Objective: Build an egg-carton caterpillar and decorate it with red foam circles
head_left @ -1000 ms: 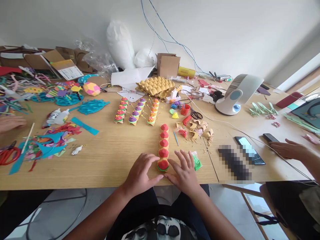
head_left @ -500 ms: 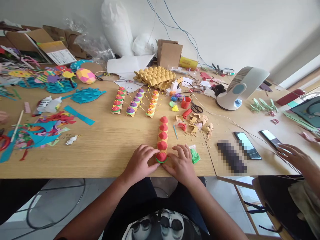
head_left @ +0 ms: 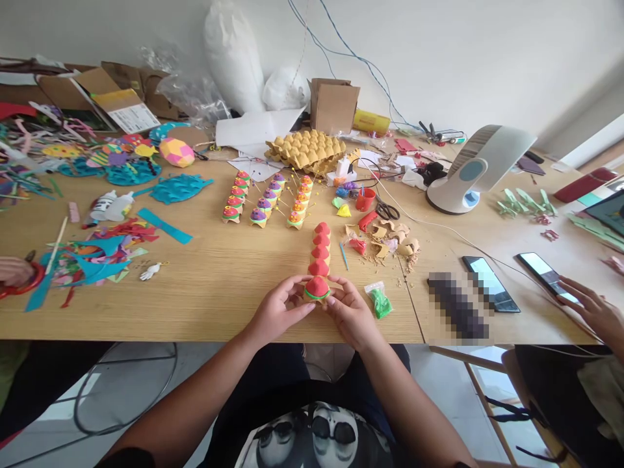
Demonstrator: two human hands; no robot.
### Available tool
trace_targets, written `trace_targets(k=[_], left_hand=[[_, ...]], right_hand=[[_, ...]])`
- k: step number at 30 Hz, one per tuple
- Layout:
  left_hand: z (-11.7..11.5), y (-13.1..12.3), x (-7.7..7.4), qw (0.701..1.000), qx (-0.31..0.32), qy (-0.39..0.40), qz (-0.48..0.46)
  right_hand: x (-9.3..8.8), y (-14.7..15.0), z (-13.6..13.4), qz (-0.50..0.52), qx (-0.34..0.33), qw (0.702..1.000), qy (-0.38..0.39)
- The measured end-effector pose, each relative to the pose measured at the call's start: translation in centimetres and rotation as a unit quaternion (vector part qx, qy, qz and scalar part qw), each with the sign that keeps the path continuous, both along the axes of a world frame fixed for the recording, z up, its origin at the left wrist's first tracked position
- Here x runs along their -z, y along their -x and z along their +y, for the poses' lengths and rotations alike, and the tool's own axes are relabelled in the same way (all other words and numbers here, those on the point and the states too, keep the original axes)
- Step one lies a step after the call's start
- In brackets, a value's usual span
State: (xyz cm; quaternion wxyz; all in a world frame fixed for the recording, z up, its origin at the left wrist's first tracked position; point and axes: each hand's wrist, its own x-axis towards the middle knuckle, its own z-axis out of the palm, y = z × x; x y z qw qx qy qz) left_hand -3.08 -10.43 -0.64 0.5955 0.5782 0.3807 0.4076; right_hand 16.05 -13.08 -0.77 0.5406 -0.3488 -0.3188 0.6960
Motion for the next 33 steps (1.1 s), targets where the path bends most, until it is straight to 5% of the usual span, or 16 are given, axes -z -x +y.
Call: trace_targets(k=[8,33], left_hand=[[0.8,-0.4,0.8,0.962,0.036,0.163,-0.216],[1.3,-0.4,0.9,0.935,0.018,0.229,-0.271]], right_hand=[[1.2,0.0,1.0,0.075,0.020,0.996,0.036],[1.2,-0.3,1.2,0.089,-0.002,0.994,0.061]])
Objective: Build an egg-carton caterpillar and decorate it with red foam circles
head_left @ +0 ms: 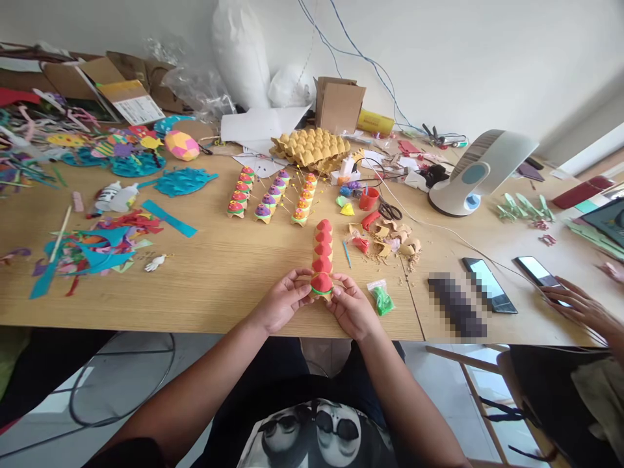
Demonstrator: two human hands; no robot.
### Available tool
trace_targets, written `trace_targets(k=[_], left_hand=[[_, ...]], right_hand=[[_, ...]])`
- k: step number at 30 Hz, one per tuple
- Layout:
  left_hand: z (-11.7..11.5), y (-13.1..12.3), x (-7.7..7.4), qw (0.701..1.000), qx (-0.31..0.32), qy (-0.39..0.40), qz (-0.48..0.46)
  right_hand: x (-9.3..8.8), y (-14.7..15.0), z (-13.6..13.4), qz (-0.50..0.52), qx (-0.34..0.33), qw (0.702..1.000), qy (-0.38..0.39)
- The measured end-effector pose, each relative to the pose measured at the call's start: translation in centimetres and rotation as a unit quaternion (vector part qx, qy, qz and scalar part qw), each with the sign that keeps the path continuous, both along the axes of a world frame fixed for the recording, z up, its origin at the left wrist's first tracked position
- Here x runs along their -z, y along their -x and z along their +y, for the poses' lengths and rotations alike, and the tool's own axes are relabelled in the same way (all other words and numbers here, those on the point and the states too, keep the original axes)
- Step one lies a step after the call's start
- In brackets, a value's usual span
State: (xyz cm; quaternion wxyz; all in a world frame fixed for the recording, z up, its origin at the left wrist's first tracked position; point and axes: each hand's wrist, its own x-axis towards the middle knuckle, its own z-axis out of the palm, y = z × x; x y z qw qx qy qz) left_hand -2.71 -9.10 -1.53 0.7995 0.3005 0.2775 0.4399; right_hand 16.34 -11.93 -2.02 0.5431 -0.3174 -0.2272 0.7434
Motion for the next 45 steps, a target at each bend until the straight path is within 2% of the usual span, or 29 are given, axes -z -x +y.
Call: trace_targets(k=[18,37,45], left_hand=[[0.15,0.16,-0.03,0.999,0.003,0.040,-0.023],[0.18,0.32,0.15,0.999,0.017,0.041,-0.017],[0.23,0.30,-0.28,0.999,0.024,0.037,-0.012]], right_hand=[[0.16,-0.03,0.19,0.009,-0.013,1.000,-0.006],[0.09,0.21,0.05,0.005,0.002,1.000,-0.009],[0.09,-0.08,-0.01,0.011,-0.002,1.000,-0.002]])
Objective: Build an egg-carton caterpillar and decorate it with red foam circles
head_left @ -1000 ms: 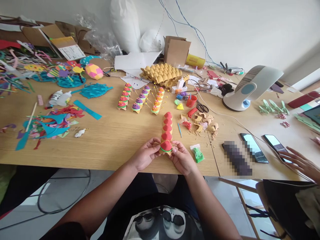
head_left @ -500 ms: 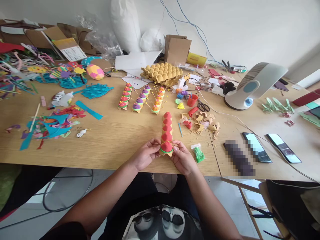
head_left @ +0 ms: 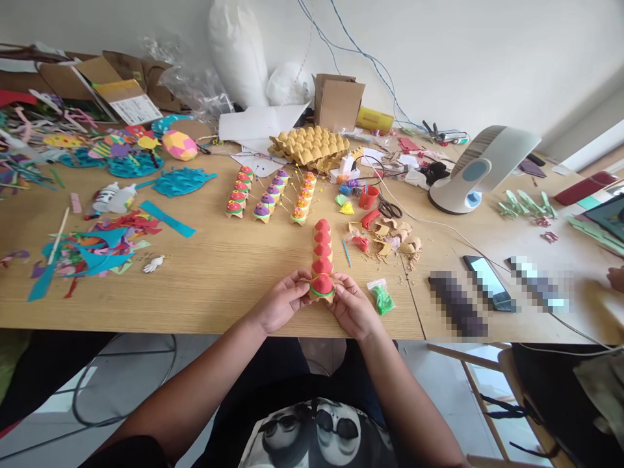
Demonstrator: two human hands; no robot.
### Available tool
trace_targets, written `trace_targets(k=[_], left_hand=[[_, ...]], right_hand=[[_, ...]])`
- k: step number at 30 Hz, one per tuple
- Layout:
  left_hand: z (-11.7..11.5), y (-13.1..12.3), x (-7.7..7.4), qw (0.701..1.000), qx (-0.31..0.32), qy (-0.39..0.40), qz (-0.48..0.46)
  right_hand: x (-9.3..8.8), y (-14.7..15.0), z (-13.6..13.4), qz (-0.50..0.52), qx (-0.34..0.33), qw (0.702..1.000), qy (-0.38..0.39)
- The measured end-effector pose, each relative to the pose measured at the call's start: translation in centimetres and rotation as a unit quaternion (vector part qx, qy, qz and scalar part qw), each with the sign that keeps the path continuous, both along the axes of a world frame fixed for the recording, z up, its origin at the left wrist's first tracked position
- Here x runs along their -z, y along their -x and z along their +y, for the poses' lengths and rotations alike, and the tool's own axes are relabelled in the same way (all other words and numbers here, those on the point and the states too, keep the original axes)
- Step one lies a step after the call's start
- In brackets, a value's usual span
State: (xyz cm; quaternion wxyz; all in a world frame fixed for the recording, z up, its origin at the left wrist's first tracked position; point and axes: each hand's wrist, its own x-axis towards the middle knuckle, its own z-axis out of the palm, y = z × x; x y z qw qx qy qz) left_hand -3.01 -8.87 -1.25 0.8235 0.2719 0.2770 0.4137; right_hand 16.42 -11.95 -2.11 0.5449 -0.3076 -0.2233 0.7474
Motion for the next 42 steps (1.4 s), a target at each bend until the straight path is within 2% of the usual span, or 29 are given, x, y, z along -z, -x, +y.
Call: trace_targets(k=[5,15,29,35,42], left_hand=[[-0.16,-0.10,0.12,0.999,0.006,-0.034,0.000],[-0.21,-0.37,0.47,0.998,-0.019,-0.054,0.019],[-0.29,-0.31,0.31,0.999,-0.021,-0.043,0.024],[-0.24,-0.35,0.10,0.999,-0.033,-0.006,0.003],[-0.33,-0.37,0.19,0.999,-0.036,-0.017,0.022]], right_hand=[[0.04,0.14,-0.07,-0.011,0.010,1.000,-0.012],[-0.08,0.24,-0.10,-0.012,0.015,1.000,-0.010],[0.29,0.21,-0.16,-0.020,0.018,0.999,-0.030],[-0.07,-0.06,-0.09,0.003,0.001,1.000,0.001],[-0.01,0.08,-0.04,-0.009,0.001,1.000,-0.013]])
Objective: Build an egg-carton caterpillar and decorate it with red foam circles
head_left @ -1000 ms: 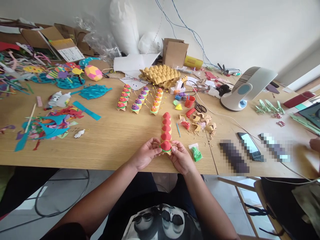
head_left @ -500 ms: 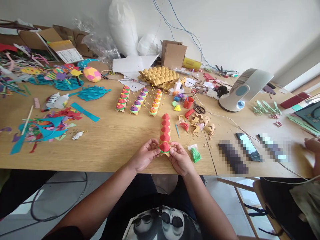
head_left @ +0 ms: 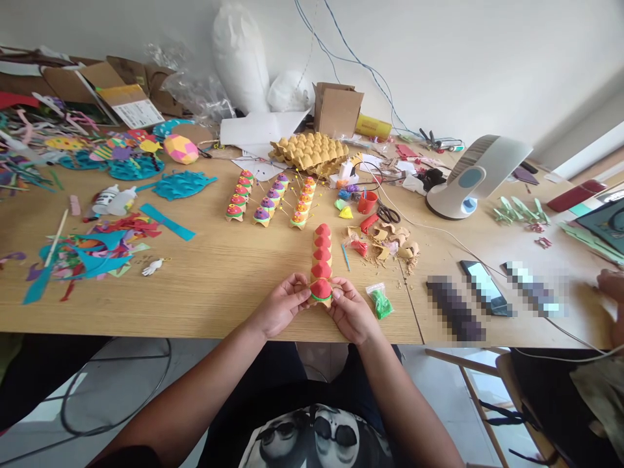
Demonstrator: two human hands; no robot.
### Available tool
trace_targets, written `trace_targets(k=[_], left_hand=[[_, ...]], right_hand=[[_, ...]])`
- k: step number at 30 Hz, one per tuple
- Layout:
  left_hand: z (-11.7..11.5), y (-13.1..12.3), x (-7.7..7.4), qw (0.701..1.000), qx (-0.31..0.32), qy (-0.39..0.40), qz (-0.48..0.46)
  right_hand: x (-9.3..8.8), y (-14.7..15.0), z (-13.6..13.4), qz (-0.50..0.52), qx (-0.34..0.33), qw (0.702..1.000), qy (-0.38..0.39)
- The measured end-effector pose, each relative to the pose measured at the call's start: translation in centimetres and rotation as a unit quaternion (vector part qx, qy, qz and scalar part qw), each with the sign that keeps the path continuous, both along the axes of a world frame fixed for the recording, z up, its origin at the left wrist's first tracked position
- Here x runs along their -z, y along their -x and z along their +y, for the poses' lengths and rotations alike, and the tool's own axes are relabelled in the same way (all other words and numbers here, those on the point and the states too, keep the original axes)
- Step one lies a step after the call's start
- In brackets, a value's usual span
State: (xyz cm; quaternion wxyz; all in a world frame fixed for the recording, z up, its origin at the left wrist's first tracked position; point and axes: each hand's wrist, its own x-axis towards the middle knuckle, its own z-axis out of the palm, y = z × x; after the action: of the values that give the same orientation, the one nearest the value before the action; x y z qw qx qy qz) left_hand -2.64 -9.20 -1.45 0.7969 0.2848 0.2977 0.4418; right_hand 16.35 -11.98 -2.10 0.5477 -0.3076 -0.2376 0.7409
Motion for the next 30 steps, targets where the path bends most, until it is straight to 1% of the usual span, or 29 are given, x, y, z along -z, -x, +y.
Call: trace_targets(k=[8,12,18,25,30], left_hand=[[0.0,0.0,-0.1,1.000,0.000,0.010,-0.001],[0.1,0.1,-0.1,1.000,-0.004,0.023,-0.017],[-0.1,-0.2,-0.1,1.000,0.008,-0.021,-0.004],[-0.4,-0.5,-0.1,0.998,-0.020,-0.057,0.034],[-0.4,-0.6,0.3,0.995,-0.033,-0.071,0.060]], right_hand=[[0.0,0.1,-0.1,-0.001,0.014,1.000,0.002],[-0.2,0.1,-0.1,0.005,0.006,1.000,0.005],[-0.3,0.4,-0.1,-0.013,0.016,1.000,-0.020],[-0.5,1.0,-0.5,-0.052,0.035,0.997,-0.036],[-0.4,1.5,-0.8,-0.082,0.067,0.993,-0.044]])
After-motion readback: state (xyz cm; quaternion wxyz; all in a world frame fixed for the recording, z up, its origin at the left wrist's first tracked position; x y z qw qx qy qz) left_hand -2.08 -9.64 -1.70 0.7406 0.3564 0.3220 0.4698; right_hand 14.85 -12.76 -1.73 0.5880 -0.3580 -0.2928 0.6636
